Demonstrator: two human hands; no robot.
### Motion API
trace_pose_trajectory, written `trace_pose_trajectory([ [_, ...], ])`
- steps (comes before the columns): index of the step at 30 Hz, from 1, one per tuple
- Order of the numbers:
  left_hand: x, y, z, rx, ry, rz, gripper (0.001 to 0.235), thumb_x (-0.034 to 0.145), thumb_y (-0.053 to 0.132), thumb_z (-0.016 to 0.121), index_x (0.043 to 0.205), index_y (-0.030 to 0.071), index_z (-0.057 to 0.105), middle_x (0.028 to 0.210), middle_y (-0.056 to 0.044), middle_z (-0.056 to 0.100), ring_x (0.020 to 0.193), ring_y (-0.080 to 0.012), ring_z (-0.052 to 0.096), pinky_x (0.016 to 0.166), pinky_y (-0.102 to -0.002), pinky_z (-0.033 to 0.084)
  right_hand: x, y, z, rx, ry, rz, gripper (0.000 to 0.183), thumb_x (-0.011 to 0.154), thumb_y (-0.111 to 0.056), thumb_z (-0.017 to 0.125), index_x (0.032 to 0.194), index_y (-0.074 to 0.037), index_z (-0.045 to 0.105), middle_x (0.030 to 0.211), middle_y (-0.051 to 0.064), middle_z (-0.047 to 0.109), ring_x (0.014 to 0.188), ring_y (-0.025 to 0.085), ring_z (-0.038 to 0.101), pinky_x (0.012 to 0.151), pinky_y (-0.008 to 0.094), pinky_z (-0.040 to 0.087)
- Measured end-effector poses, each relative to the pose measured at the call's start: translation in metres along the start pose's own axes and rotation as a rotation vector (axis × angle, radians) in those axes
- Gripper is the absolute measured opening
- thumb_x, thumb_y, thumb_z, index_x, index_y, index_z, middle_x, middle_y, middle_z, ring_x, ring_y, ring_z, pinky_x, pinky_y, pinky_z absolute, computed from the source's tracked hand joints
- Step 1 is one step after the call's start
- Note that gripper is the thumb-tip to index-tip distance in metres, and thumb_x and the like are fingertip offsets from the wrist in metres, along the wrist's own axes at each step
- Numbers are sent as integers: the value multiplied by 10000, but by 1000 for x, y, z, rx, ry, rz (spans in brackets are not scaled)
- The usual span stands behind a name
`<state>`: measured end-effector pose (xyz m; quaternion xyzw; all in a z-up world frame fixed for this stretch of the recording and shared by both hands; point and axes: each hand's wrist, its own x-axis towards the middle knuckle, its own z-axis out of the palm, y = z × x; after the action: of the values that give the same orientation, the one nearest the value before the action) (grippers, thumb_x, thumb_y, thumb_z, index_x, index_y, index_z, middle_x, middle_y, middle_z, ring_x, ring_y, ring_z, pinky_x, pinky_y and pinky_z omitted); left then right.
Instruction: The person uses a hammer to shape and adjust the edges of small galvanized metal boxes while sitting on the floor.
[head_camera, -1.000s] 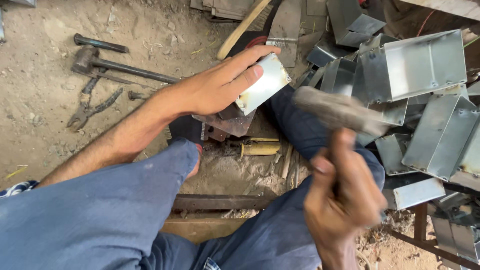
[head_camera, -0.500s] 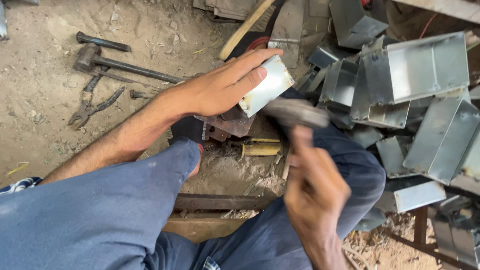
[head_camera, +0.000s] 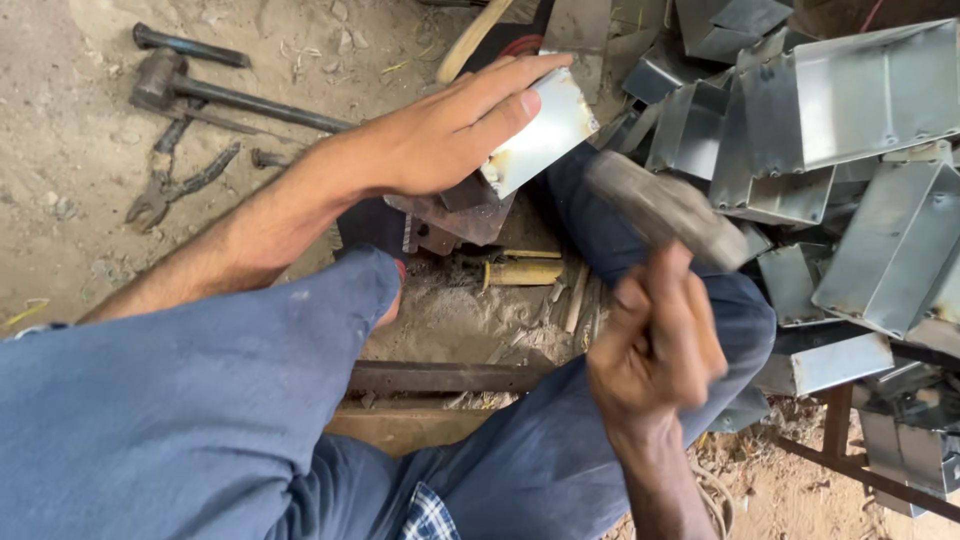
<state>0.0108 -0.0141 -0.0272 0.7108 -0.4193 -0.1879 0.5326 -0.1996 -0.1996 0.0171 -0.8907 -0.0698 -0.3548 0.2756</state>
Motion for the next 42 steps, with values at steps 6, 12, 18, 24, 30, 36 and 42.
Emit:
trace_pose_trajectory([
  [6, 2, -8, 4, 45, -1, -18, 584, 1146, 425, 318, 1619, 84, 330, 1678, -188, 366, 1607, -359, 212, 1295, -436, 196, 3, 3, -16, -109, -15, 137, 438, 1085, 40, 609, 1502, 19, 477, 845, 56, 661, 678, 107, 523, 549, 263, 376],
  [12, 0, -8, 7, 37, -8, -9, 603, 1159, 434, 303, 1630, 56, 304, 1696, -188, 331, 1608, -339, 233, 1301, -419, 223, 7, 11, -17, -196, -174, 90, 450, 1139, -29, 683, 1559, -77, 528, 798, -7, 582, 599, 78, 432, 535, 252, 345],
  [18, 4, -9, 4, 60, -17, 10, 585, 1168, 399, 305, 1634, 45, 301, 1701, -194, 307, 1602, -328, 220, 1291, -398, 220, 10, 8, -16, -83, -262, 105, 449, 1188, -11, 617, 1601, -112, 474, 973, 7, 687, 708, 36, 527, 637, 197, 473],
  [24, 2, -8, 4, 55, -12, 15, 587, 1168, 396, 294, 1633, 38, 291, 1698, -190, 317, 1593, -303, 284, 1286, -378, 252, 20, 2, -17, -110, -375, 179, 475, 1112, 14, 659, 1560, -75, 529, 870, 2, 657, 656, 87, 487, 521, 233, 420],
  [30, 1, -12, 4, 60, 6, 55, 579, 1188, 383, 318, 1632, 12, 296, 1696, -192, 349, 1597, -295, 324, 1303, -372, 270, 28, -4, -11, 17, -350, 153, 479, 1133, 44, 616, 1575, -63, 466, 1261, 107, 720, 782, 84, 620, 715, 226, 554],
  [36, 8, 12, -5, 3, 137, -83, 436, 1065, 346, 565, 1347, 22, 487, 1286, -163, 638, 1230, -231, 661, 1042, -381, 523, 68, -29, -35, -72, -328, 376, 502, 1001, 41, 581, 1494, 1, 494, 1366, 168, 697, 551, 126, 479, 507, 232, 366],
  [42, 30, 8, -27, 305, 158, 112, 179, 1026, 260, 677, 1131, 130, 743, 1062, -109, 735, 1054, -257, 677, 889, -404, 511, 76, -36, -40, -144, -397, 412, 460, 1027, -47, 613, 1480, 2, 555, 979, 146, 758, 543, 120, 378, 496, 294, 333],
])
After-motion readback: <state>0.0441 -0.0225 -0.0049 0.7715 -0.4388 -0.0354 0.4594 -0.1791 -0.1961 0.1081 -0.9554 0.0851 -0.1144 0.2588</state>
